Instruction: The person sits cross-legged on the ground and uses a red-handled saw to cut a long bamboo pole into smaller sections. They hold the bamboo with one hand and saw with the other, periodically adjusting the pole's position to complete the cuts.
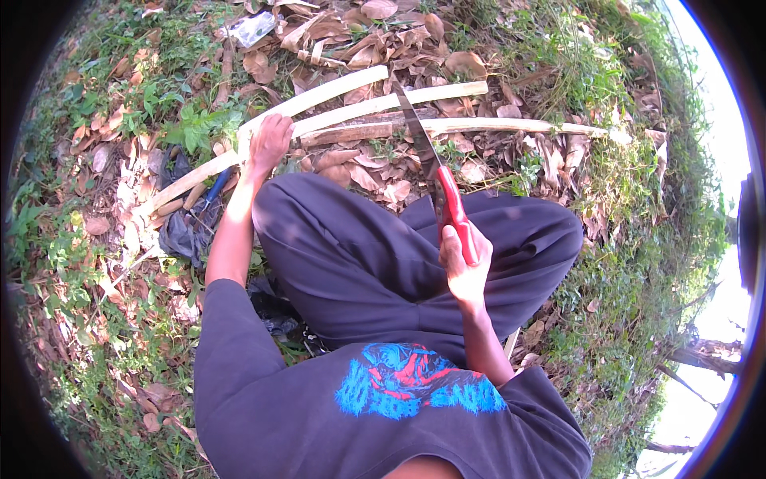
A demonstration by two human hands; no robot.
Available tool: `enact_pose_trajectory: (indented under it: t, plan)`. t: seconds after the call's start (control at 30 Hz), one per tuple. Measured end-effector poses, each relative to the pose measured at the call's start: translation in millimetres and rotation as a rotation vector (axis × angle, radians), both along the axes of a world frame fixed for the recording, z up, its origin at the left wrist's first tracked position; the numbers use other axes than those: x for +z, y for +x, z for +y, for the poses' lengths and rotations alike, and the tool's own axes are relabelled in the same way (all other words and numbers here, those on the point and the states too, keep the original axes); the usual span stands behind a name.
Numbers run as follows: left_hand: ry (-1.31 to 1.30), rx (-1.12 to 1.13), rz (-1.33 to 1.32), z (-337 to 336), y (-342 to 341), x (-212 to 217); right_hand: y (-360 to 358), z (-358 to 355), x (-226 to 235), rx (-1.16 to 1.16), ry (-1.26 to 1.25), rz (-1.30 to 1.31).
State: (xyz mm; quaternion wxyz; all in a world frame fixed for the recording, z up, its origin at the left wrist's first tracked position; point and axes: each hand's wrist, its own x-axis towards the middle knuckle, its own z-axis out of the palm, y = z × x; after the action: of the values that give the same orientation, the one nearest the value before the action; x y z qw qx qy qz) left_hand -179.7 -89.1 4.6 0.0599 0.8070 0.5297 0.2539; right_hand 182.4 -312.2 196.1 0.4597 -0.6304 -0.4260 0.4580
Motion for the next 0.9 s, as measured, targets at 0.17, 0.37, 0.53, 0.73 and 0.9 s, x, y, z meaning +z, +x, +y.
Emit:
enact_pose_trajectory:
  t: [0.17,0.37,0.53,0.73,0.9]
  plan:
    - [-0.142,0.073,0.055,1.8,2.9,-5.2,-6.3,-2.1,-10.9,0.034,-0.02,-0.035]
    - [-0.001,0.047,0.164,-12.0,23.9,8.9,-16.2,0.2,-19.6,0.049,-0.084,-0.002]
    - [-0.035,0.06,0.131,-10.5,23.3,10.2,-31.5,8.4,-32.8,0.093,-0.052,-0.112]
    - [-0.089,0.096,0.157,-11.1,26.0,14.6,-38.0,7.9,-37.0,0.097,-0.006,-0.225]
    - [-0.105,0.075,0.144,-12.0,22.3,13.3,-37.0,12.2,-38.6,0.094,0.039,-0.272]
